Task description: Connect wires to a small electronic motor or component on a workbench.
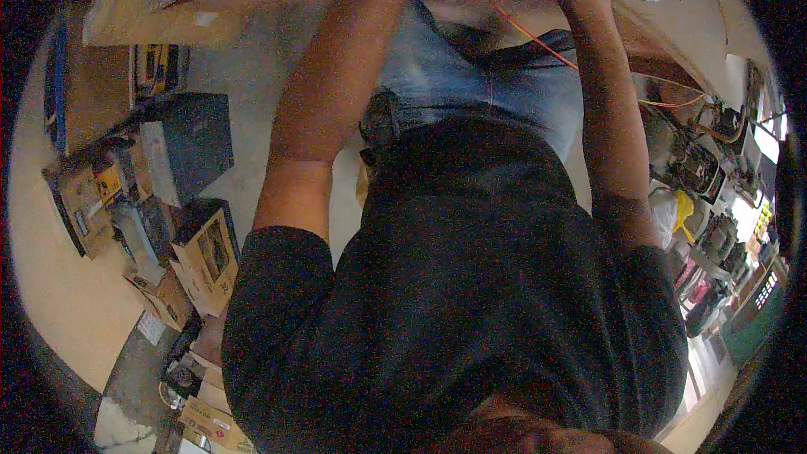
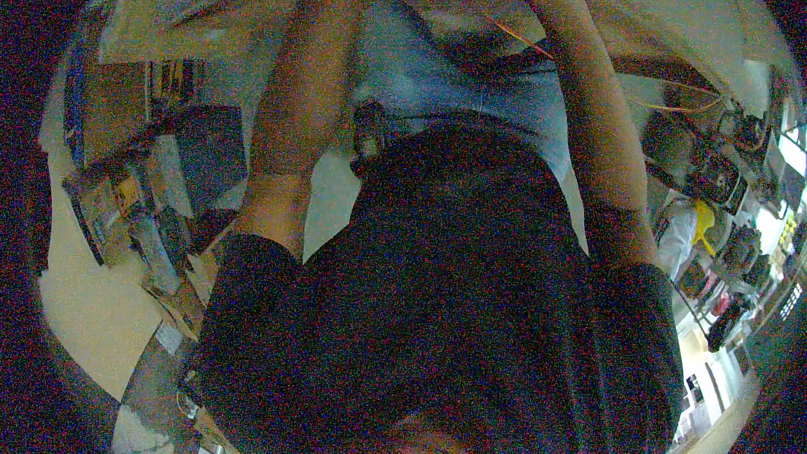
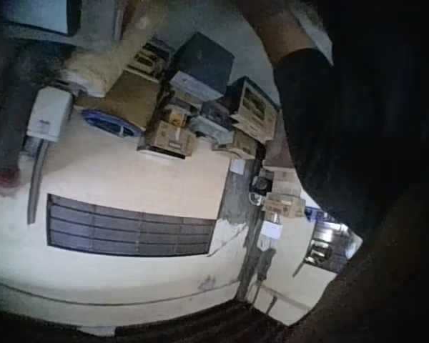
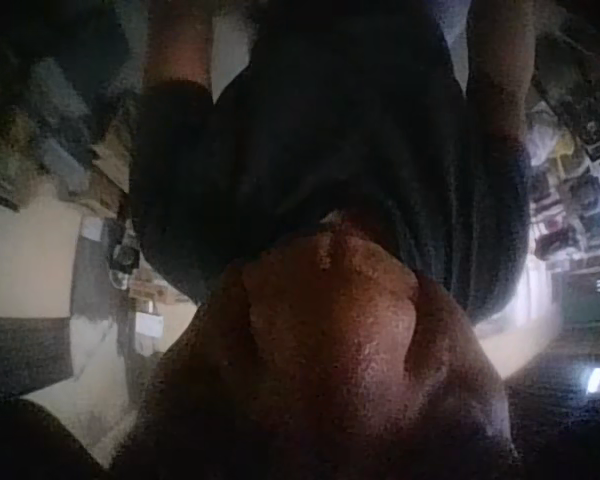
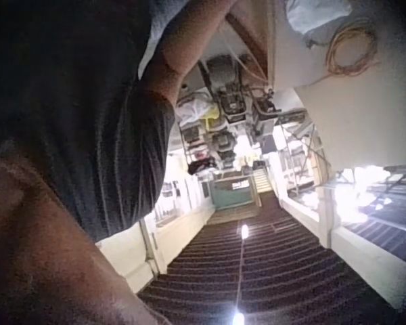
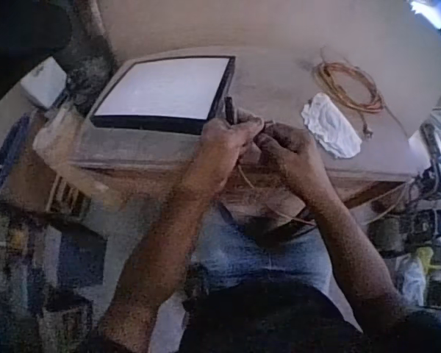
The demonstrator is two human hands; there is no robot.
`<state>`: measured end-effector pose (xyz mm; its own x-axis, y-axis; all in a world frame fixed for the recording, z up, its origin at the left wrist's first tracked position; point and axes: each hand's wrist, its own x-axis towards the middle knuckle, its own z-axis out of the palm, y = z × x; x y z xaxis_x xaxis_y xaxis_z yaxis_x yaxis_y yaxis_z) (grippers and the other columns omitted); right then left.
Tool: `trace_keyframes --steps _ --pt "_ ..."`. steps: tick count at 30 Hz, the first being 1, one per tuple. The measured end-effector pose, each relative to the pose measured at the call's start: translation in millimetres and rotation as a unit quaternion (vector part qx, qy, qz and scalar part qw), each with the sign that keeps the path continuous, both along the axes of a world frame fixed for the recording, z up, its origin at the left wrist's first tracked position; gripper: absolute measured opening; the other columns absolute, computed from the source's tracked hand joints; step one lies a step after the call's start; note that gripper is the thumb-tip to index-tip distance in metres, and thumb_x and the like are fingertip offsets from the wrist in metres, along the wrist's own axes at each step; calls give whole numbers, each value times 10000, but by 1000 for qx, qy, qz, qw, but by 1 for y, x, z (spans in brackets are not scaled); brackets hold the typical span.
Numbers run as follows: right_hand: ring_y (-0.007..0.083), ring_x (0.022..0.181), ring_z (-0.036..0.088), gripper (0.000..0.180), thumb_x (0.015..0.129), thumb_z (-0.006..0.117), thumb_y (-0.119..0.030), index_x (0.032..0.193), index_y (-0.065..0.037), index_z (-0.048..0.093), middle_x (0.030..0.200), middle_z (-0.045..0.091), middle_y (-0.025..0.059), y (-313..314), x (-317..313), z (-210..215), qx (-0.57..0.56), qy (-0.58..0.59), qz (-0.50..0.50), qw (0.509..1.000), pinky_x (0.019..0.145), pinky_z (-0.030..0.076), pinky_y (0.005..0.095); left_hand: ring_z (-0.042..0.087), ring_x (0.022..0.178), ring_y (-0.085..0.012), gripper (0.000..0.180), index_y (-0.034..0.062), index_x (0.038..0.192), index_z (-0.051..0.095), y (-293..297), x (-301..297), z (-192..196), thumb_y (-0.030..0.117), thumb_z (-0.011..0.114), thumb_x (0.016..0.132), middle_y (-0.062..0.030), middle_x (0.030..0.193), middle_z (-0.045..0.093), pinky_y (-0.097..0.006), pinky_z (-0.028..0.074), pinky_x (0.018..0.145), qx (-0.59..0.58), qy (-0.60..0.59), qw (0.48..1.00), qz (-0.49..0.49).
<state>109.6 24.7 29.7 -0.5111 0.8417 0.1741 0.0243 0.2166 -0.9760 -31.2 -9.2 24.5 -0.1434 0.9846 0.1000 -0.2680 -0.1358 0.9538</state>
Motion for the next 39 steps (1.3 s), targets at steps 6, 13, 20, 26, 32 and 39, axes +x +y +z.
trace_keyframes --steps 6,13,20,26,32,39 --pt "101 775 569 174 890 553 -115 1001 -1 623 862 629 14 25 20 15 59 -153 -13 986 693 467 247 526 610 -163 253 -5 839 643 -3 -1 24 243 592 845 -56 676 594 -316 423 579 -40 218 975 32" --pt "184 944 608 325 846 557 -158 1129 -2 595 1101 624 93 46 24 -6 -110 -42 90 989 793 496 306 610 744 -161 199 33 941 650 -12 13 5 203 583 862 -63 826 644 -298 497 654 14 219 971 95" --pt "199 1124 528 417 832 511 -192 1207 -17 559 1223 583 94 110 37 -6 325 -95 124 933 1020 324 332 625 712 -159 117 -6 947 541 -10 27 16 66 559 857 -100 805 633 -303 544 664 8 216 974 71" --pt "212 1010 550 486 910 439 -356 1250 -15 505 1085 608 99 40 24 52 58 2 17 998 882 391 348 593 650 -151 103 8 910 529 7 17 -7 77 569 845 -59 727 582 -273 483 517 -34 212 967 134" --pt "246 1034 535 635 912 370 -482 1361 -33 385 1162 547 131 -8 41 28 13 -11 41 999 977 347 390 434 502 -64 106 46 918 557 11 3 -11 115 580 840 -19 667 525 -215 322 419 -30 -93 994 49" --pt "276 1076 523 675 919 286 -573 1408 -110 340 1210 542 178 42 33 3 -64 -71 75 993 994 337 417 394 484 -47 145 46 946 576 2 -6 10 156 589 852 -28 685 545 -191 289 429 -85 -133 986 -46"
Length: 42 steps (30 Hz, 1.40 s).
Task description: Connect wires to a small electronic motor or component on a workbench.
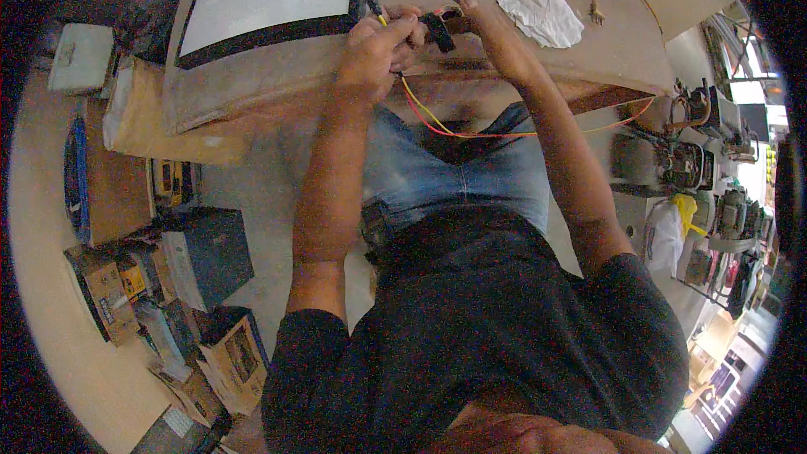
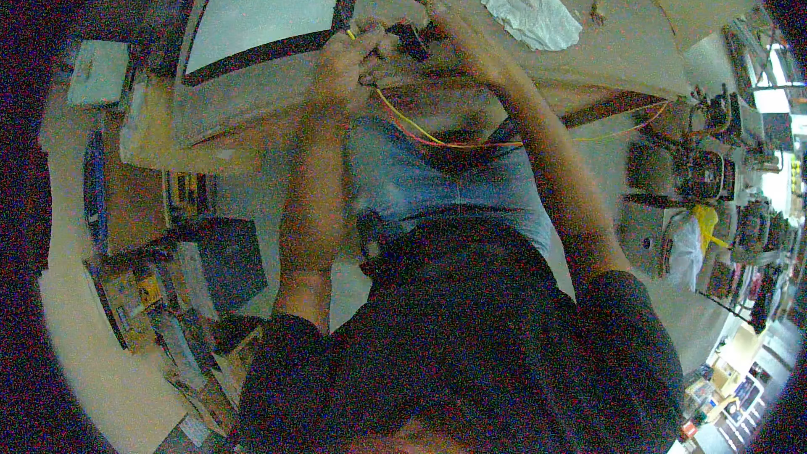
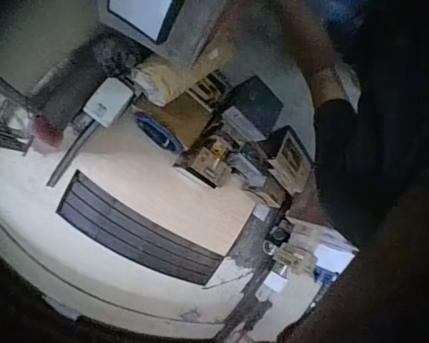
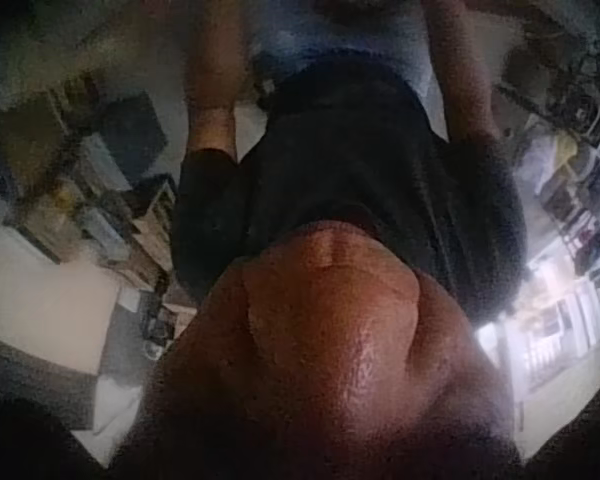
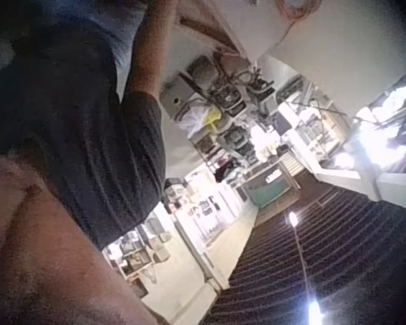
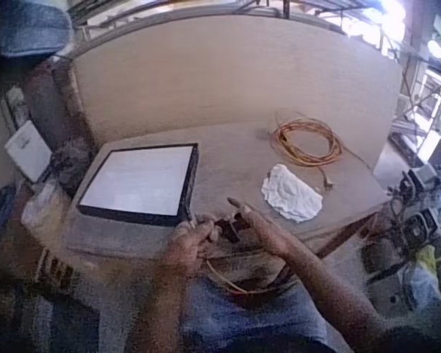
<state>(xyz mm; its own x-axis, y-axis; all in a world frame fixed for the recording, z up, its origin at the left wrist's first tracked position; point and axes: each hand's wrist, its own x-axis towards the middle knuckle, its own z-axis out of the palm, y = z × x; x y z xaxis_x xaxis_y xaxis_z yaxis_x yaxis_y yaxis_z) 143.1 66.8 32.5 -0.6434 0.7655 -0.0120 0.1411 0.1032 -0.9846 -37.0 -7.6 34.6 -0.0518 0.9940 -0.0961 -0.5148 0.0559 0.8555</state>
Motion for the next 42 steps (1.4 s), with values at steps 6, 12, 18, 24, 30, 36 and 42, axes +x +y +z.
trace_keyframes --steps 6,12,18,24,30,36,42 --pt "284 1111 525 644 928 297 -540 1411 -115 326 1246 534 186 35 -16 9 59 29 35 997 971 363 424 428 483 -79 157 51 946 572 -2 5 11 173 605 854 -23 694 553 -221 309 431 -77 200 977 0" --pt "270 1068 540 549 937 368 -441 1349 -80 405 1167 566 167 7 -23 52 118 23 -2 993 861 443 408 477 541 -98 145 48 910 580 12 1 -24 172 612 841 -23 657 542 -254 365 478 -79 261 962 28" --pt "232 1066 528 508 944 365 -360 1365 -76 381 1143 561 152 -45 -13 48 144 24 5 989 978 351 367 511 586 -120 154 37 897 582 15 10 -50 186 555 874 -22 697 572 -284 426 540 -10 379 921 93" --pt "218 1017 558 489 900 441 -277 1338 -64 399 1126 560 154 -54 0 15 112 50 -65 990 902 431 354 500 597 -97 208 44 909 586 14 17 -24 243 527 910 -8 698 558 -276 419 532 -23 97 990 98" --pt "244 1064 540 545 905 402 -435 1330 -95 431 1139 564 154 -24 7 -14 -61 87 -76 991 950 404 392 465 580 -69 193 29 893 596 -4 19 -8 213 535 899 9 706 537 -220 371 504 -25 157 982 100" --pt "255 1097 519 535 908 393 -436 1324 -107 459 1153 567 129 -11 9 -14 26 75 -31 996 968 388 396 421 557 -50 190 11 981 632 -5 21 -4 108 534 850 21 684 521 -202 342 489 26 96 993 58" --pt "227 1134 494 511 926 381 -399 1338 -105 451 1221 553 100 22 -10 -11 -33 95 49 994 994 333 366 451 587 -46 199 26 1008 634 -13 18 7 116 526 868 15 685 541 -209 373 533 77 301 949 42"
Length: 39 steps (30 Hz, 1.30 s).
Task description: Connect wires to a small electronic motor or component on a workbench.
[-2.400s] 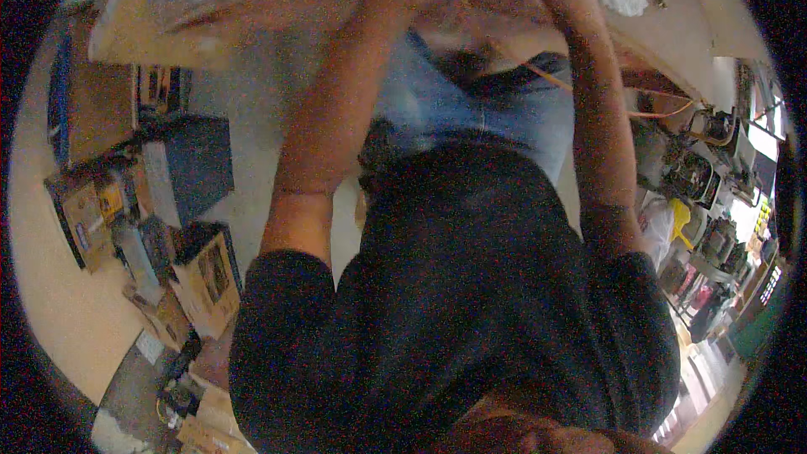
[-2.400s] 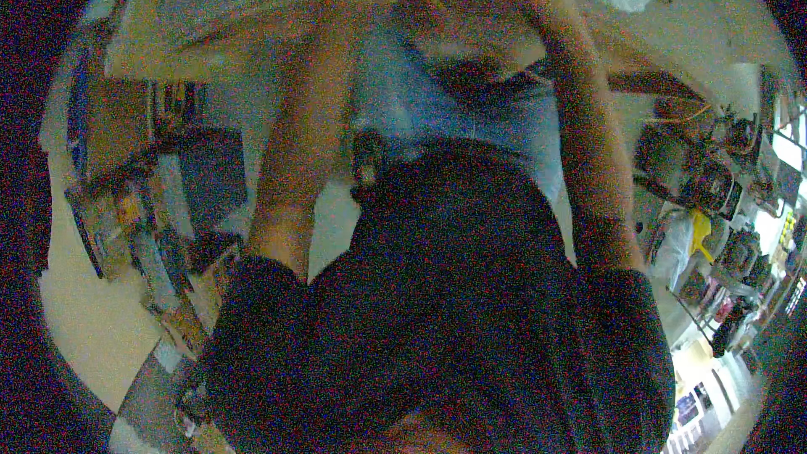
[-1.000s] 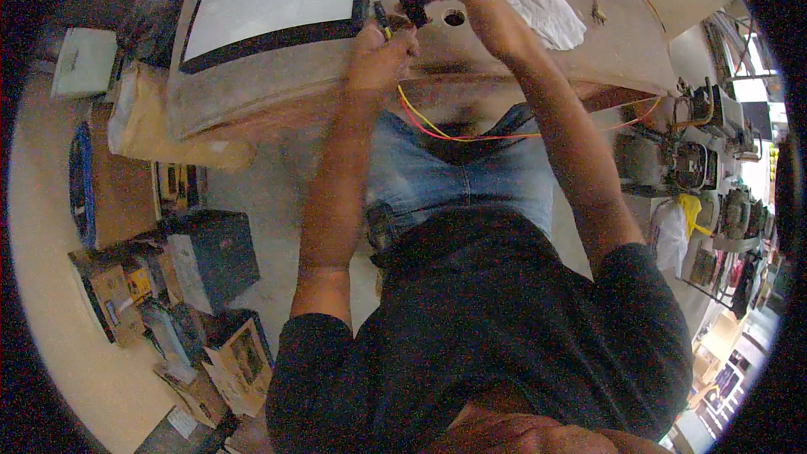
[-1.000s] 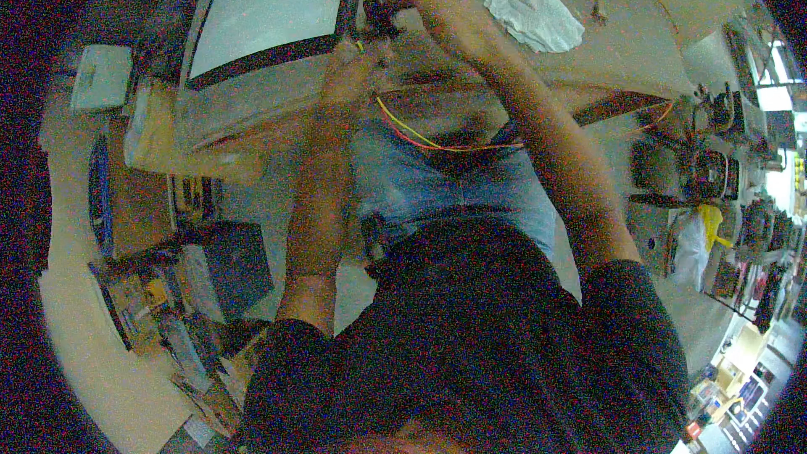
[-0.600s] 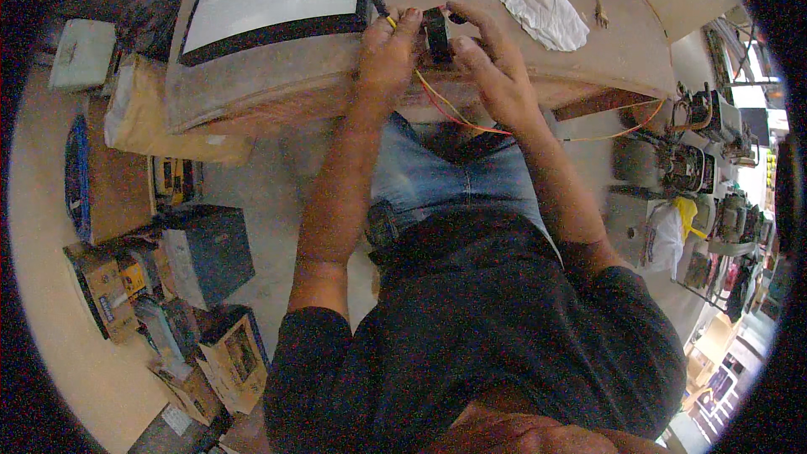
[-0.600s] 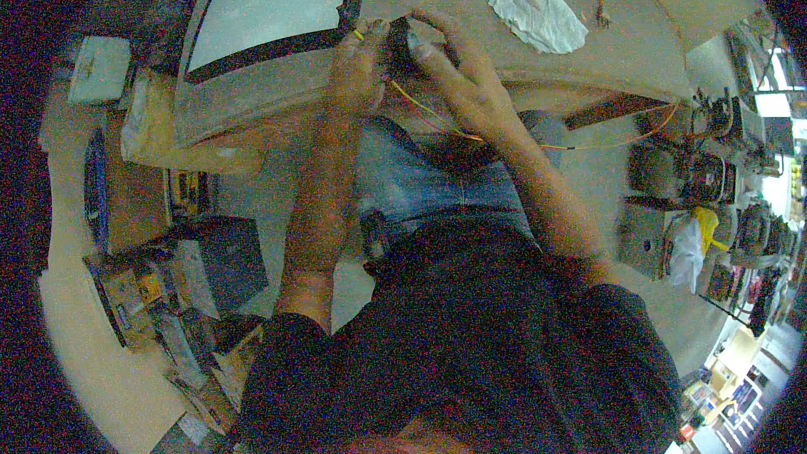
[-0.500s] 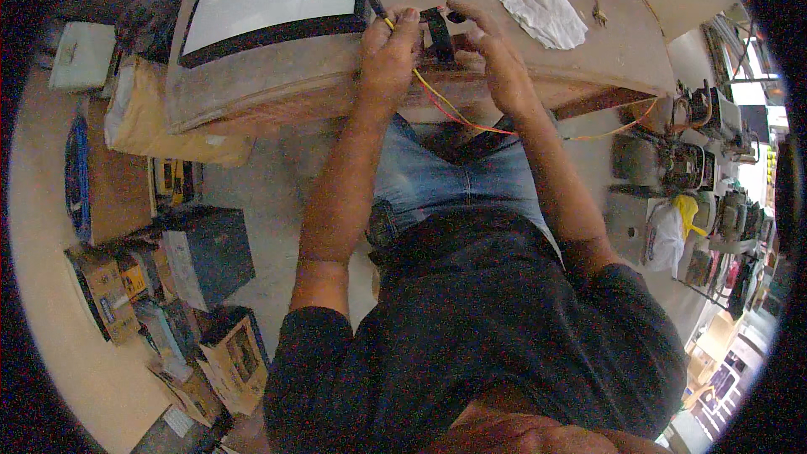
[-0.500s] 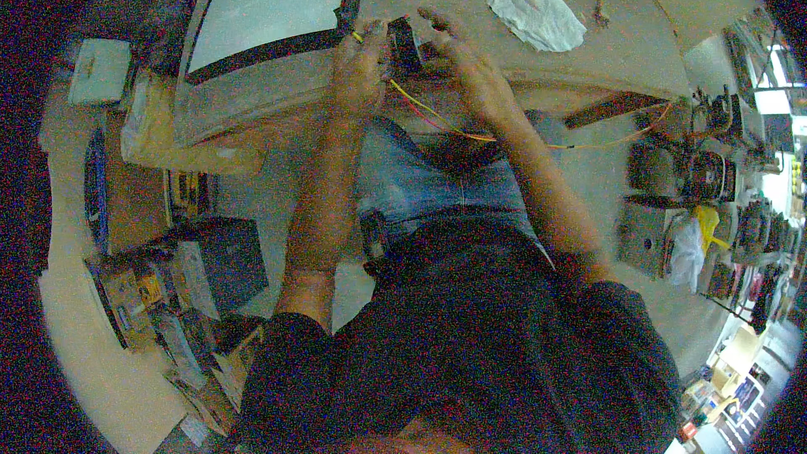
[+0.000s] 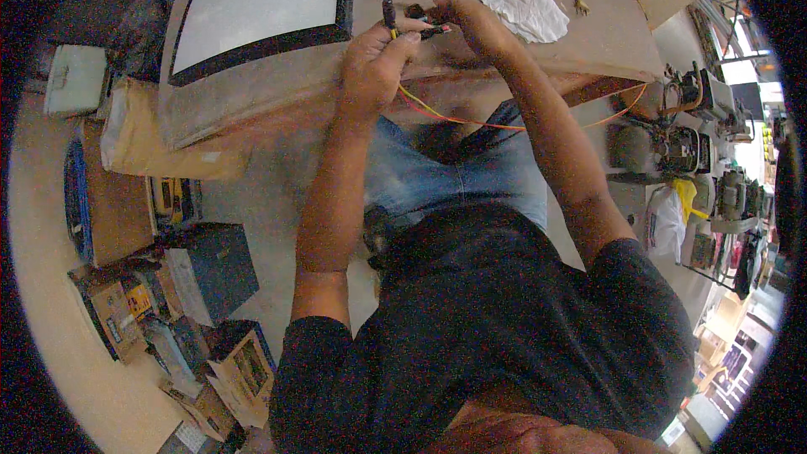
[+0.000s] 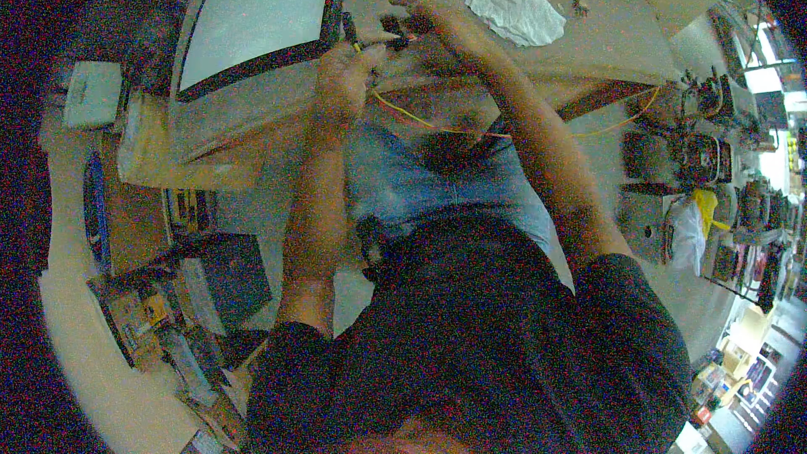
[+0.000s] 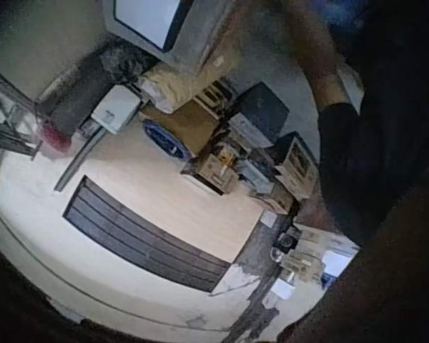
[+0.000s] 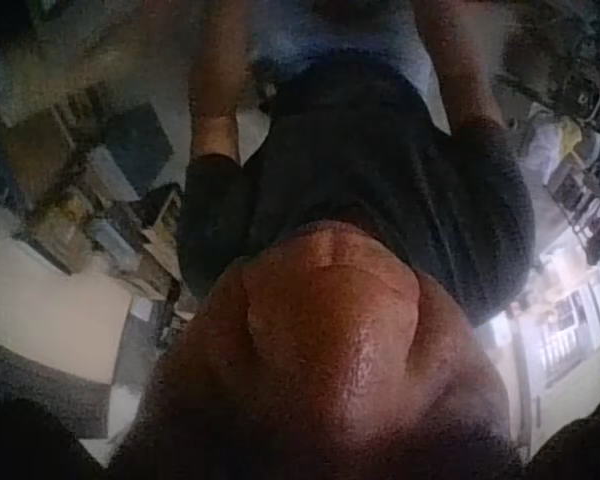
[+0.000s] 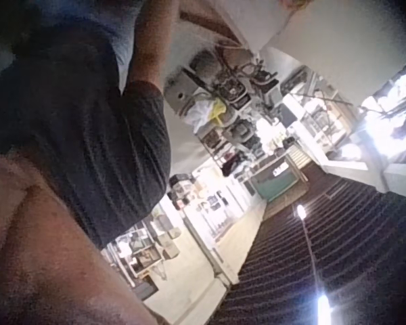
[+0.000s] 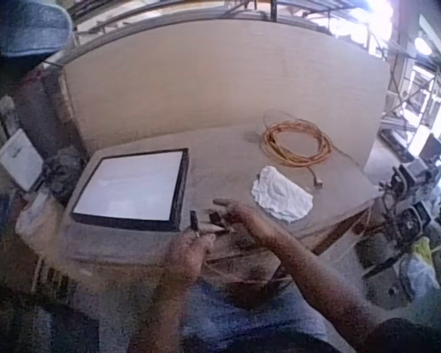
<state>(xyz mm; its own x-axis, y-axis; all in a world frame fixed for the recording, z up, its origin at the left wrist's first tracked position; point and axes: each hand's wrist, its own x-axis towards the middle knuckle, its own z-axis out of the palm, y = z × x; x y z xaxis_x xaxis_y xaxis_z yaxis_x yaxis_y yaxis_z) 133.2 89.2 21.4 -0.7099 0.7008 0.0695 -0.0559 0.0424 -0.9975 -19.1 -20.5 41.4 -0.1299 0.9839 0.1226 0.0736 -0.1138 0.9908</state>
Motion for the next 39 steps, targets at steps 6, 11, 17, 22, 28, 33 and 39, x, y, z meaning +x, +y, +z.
trace_keyframes --steps 6,11,17,22,28,33,39 --pt "217 1108 523 478 930 394 -371 1325 -111 461 1177 591 85 0 -21 36 32 -57 -31 997 927 376 362 576 697 -117 164 20 993 595 4 6 -1 118 520 885 -29 748 591 -257 462 645 -1 51 999 -19" --pt "245 1055 529 525 933 358 -420 1347 -102 417 1162 553 151 35 -29 42 21 -68 31 997 812 455 400 608 694 -159 152 44 1009 461 6 4 -6 52 520 868 -111 845 623 -280 496 655 74 -10 997 -26" --pt "220 1014 551 491 929 384 -375 1338 -104 400 1099 589 98 -3 -24 98 170 -135 71 974 713 486 332 572 562 -127 181 10 1004 460 7 3 5 103 541 872 -97 746 633 -253 433 463 -85 -82 992 38" --pt "168 953 561 473 899 460 -256 1320 -48 405 1085 588 123 -14 -22 97 107 -139 -44 984 716 485 301 560 545 -127 171 -2 970 492 23 23 -4 130 544 876 -81 709 633 -254 426 462 -120 -31 987 103" --pt "211 982 608 405 843 569 -149 1231 -62 492 1081 619 131 -64 -25 100 269 -142 -71 950 726 507 357 602 636 -158 159 2 961 545 52 4 -48 137 528 879 -104 812 642 -283 475 512 -21 -303 952 32" --pt "179 966 590 369 790 579 -21 1151 -27 504 1027 591 81 -77 1 70 255 -87 -90 959 808 484 319 609 752 -170 208 41 984 557 42 -10 -23 217 510 882 -78 883 622 -297 501 653 -77 -411 908 -29" --pt "199 947 606 249 824 595 -147 1019 -10 527 1010 606 100 -71 7 44 268 -34 -101 958 734 499 333 594 733 -159 220 37 930 574 39 -14 -21 230 609 830 -29 828 609 -296 488 686 -71 -473 877 -39"
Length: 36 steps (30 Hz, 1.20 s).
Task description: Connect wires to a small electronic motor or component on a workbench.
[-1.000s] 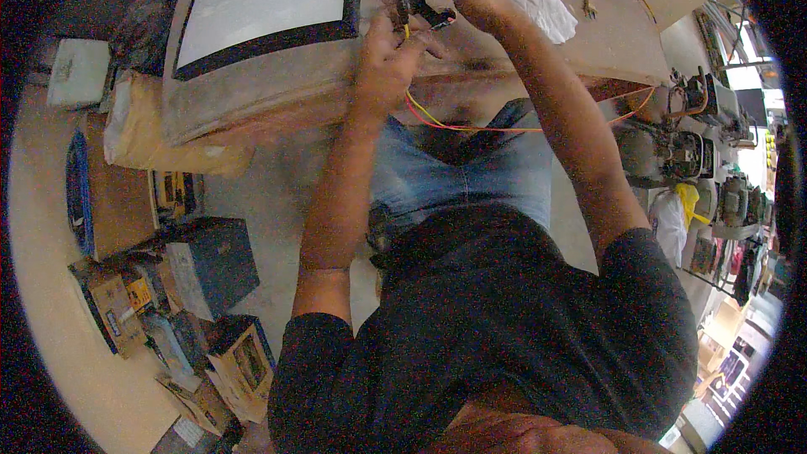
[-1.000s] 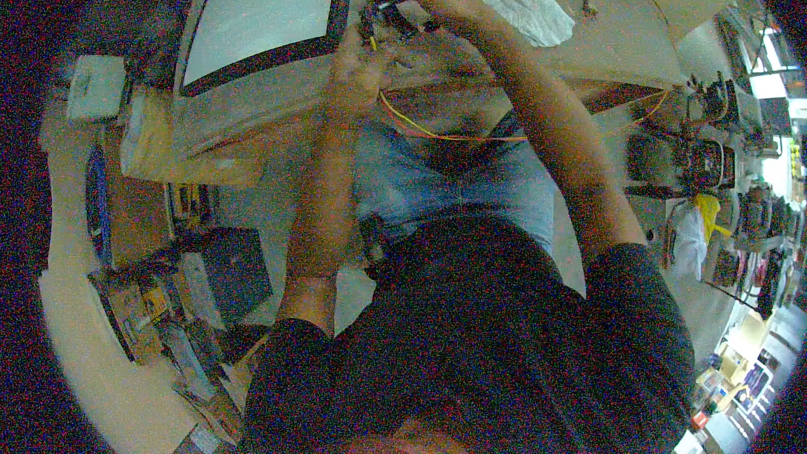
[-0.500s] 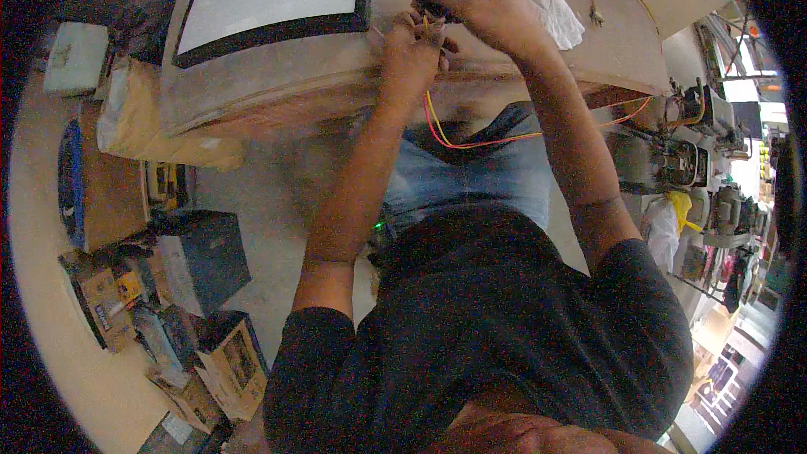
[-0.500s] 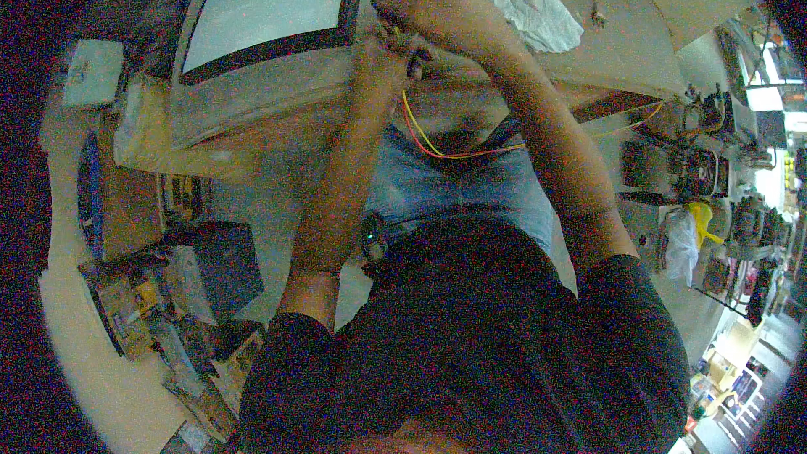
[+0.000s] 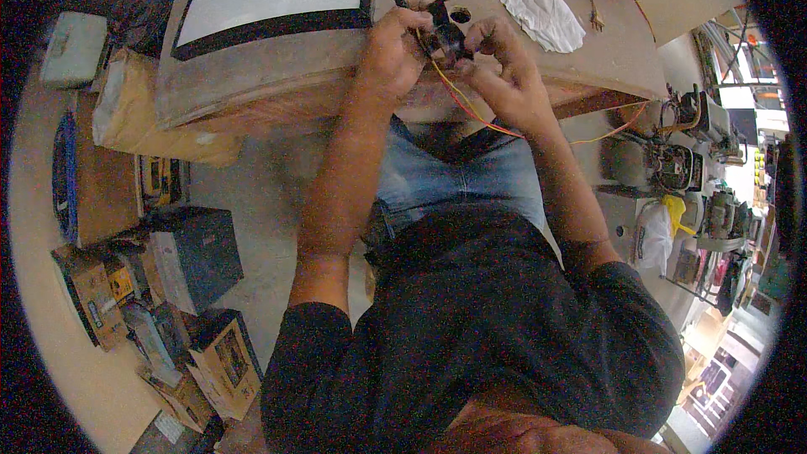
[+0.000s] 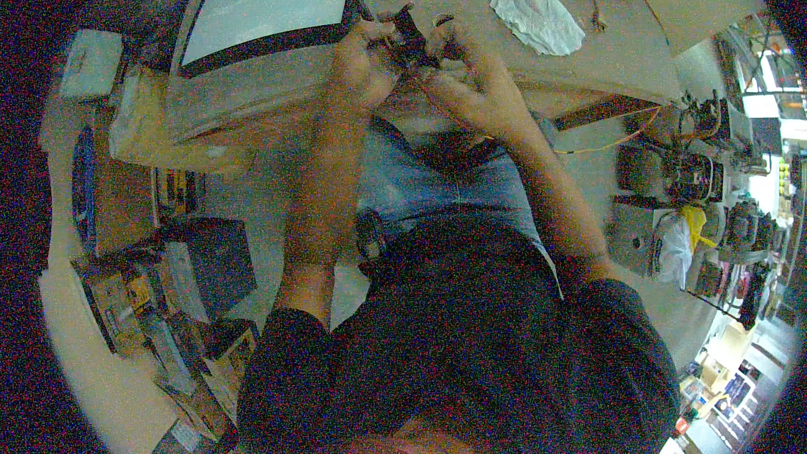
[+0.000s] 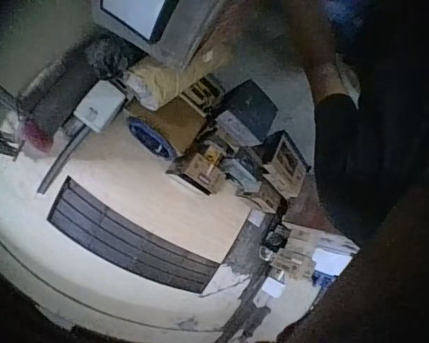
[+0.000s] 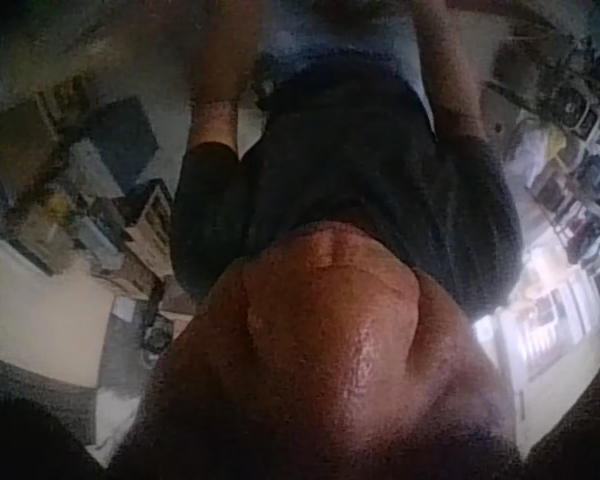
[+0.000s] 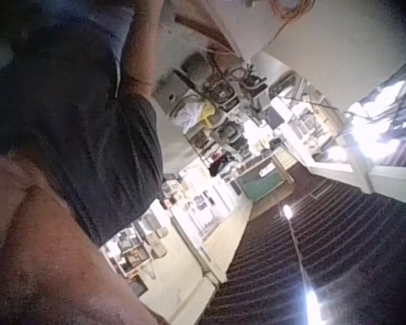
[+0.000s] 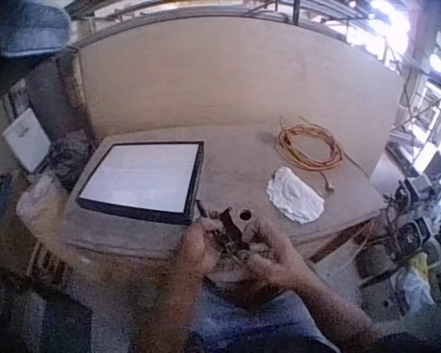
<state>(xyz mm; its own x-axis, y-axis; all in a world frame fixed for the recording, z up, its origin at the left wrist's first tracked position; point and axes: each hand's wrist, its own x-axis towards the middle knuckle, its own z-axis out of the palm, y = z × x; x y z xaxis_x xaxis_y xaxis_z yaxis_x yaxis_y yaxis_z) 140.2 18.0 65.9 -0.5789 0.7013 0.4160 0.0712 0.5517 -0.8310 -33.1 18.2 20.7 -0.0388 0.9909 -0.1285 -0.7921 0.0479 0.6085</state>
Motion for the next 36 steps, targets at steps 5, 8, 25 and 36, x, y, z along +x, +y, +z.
trace_keyframes --steps 5,8,25,36 --pt "142 793 586 217 844 582 -141 1005 -4 532 873 603 76 2 -11 1 -182 2 -133 974 683 479 282 601 766 -174 269 13 926 613 -2 11 9 233 676 785 -43 830 636 -296 472 704 30 307 951 12" --pt "92 688 546 204 862 560 -144 1004 2 553 788 585 35 5 -15 -1 -145 20 -160 976 616 455 246 603 777 -179 268 7 912 638 -6 15 14 241 682 788 -56 836 643 -300 461 710 6 417 907 64" --pt "106 670 554 239 899 526 -192 1005 5 613 765 609 47 -14 -29 0 -74 -39 -131 988 587 445 267 546 700 -107 263 11 908 653 -34 22 38 256 677 817 -31 730 601 -289 440 616 23 285 946 155" --pt "175 826 628 241 865 586 -176 1006 13 638 922 675 129 15 -21 -2 -52 -60 -119 990 746 483 316 586 748 -151 208 9 983 624 -41 17 22 184 611 870 -75 882 621 -276 460 714 180 629 723 223"
